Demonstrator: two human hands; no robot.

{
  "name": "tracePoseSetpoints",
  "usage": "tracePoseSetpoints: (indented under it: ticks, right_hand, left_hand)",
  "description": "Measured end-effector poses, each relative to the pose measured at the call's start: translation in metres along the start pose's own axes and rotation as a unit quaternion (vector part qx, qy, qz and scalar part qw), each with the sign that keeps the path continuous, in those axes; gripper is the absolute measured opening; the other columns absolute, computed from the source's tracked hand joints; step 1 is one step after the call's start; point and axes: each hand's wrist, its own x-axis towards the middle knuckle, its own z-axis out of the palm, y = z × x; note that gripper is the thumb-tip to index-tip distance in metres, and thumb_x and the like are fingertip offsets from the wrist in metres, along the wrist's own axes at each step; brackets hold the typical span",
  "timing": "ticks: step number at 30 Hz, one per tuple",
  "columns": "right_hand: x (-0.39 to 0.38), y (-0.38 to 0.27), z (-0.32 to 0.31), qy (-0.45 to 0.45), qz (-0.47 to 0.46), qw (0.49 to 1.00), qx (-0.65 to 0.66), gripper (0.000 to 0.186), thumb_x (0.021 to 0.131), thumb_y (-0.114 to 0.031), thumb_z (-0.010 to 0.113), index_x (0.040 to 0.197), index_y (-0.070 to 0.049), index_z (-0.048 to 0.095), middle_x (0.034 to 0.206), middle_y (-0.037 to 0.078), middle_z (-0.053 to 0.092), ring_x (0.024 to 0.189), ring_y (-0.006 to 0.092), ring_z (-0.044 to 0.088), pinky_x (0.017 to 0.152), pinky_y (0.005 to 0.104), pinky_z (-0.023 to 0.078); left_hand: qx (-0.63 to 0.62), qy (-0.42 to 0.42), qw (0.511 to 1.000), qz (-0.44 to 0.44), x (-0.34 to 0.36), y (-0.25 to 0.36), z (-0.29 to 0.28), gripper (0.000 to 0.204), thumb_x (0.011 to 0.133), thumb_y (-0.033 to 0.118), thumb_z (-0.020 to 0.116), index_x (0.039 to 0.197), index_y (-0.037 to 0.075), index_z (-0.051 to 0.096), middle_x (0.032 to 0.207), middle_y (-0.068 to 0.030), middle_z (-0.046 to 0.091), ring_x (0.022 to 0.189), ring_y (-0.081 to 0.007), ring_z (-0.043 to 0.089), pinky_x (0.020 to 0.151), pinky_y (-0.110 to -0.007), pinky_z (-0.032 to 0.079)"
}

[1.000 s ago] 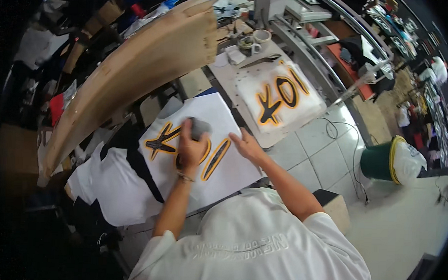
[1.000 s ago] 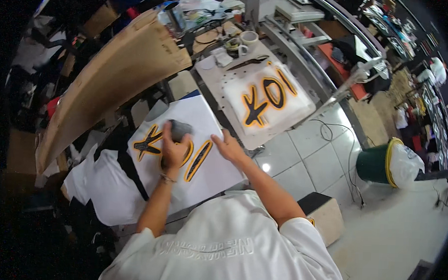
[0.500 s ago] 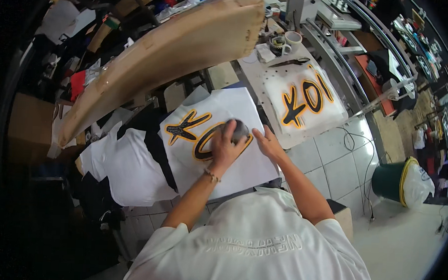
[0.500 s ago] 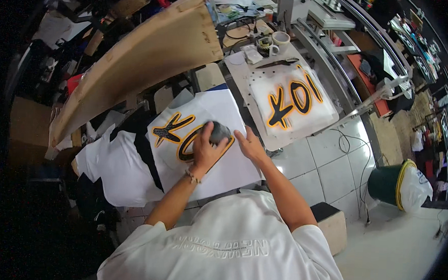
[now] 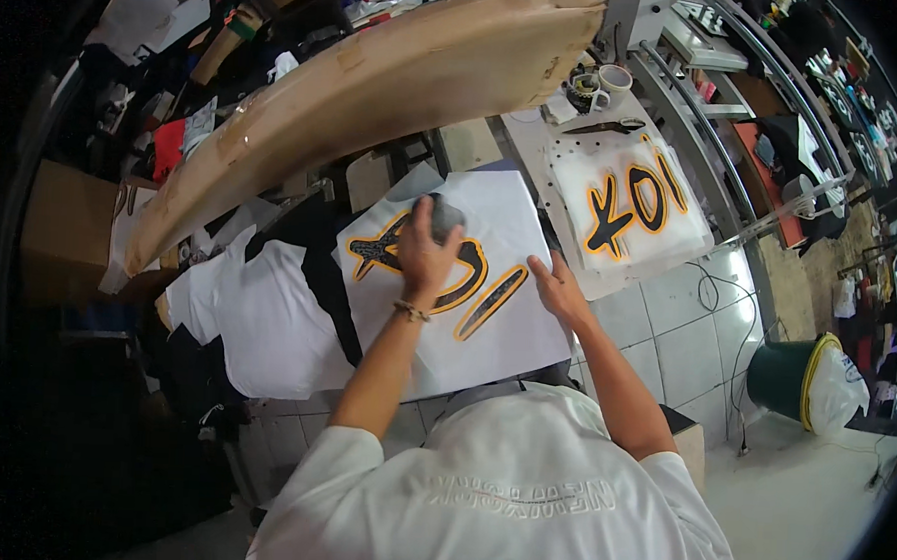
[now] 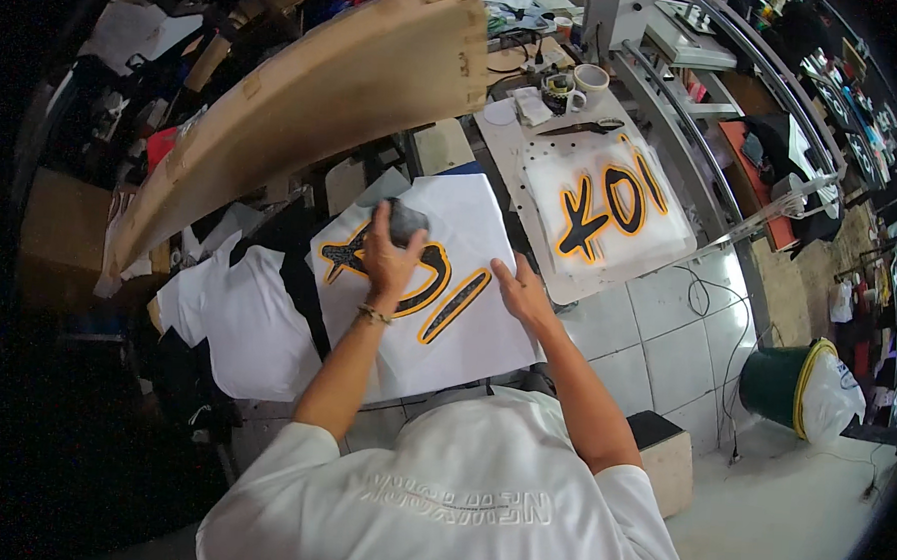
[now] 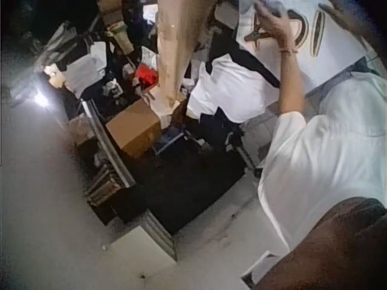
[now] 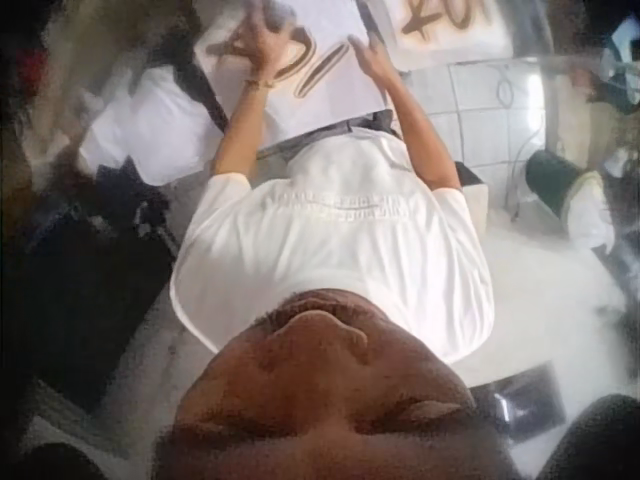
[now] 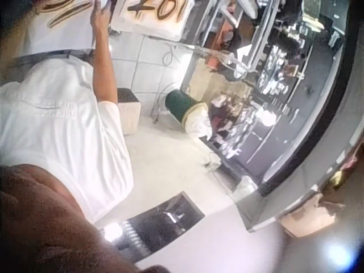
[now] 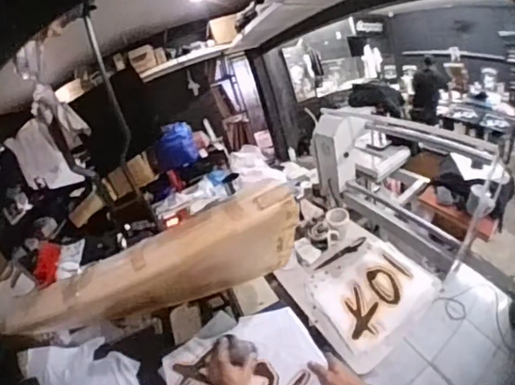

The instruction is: The person positions a transfer design onto a shirt, presses it with a heat press, rubs the design with a pad, peels off the transfer film, and presses the shirt again.

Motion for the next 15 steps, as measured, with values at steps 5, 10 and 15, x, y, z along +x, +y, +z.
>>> tracePoseSetpoints:
  ticks: [5, 10, 15]
  right_hand:
    - [0.004, 0.002, 0.002, -0.008, -0.002, 1.000, 0.006, 0.068, 0.100, -0.054, 0.055, 0.136, 0.003, 0.054, 0.121, 0.031, 0.067, 0.119, 0.0423, 0.063, 0.100, 0.0454, 0.048]
    - [0.009, 0.013, 0.007, 0.000, -0.013, 1.000, 0.026, 0.067, 0.100, -0.053, 0.055, 0.134, 0.005, 0.055, 0.115, 0.030, 0.068, 0.112, 0.0409, 0.066, 0.097, 0.0445, 0.049]
    - [0.004, 0.004, 0.003, -0.002, -0.003, 1.000, 0.000, 0.066, 0.100, -0.052, 0.056, 0.133, 0.005, 0.055, 0.109, 0.027, 0.069, 0.104, 0.0358, 0.067, 0.092, 0.0425, 0.050]
  left_hand:
    - [0.052, 0.063, 0.988, -0.132, 0.029, -0.054, -0.030, 0.079, 0.079, 0.026, 0.084, 0.146, 0.004, 0.049, 0.137, -0.0242, 0.061, 0.116, -0.0424, 0.063, 0.101, -0.047, 0.051]
    - [0.028, -0.005, 0.999, -0.043, -0.001, 0.006, 0.008, 0.077, 0.079, 0.026, 0.084, 0.146, 0.009, 0.050, 0.131, -0.0215, 0.064, 0.113, -0.0421, 0.064, 0.097, -0.048, 0.052]
    - [0.039, 0.076, 0.987, -0.137, 0.034, -0.070, -0.046, 0.076, 0.079, 0.028, 0.084, 0.145, 0.008, 0.050, 0.135, -0.0192, 0.063, 0.114, -0.0393, 0.064, 0.098, -0.046, 0.052]
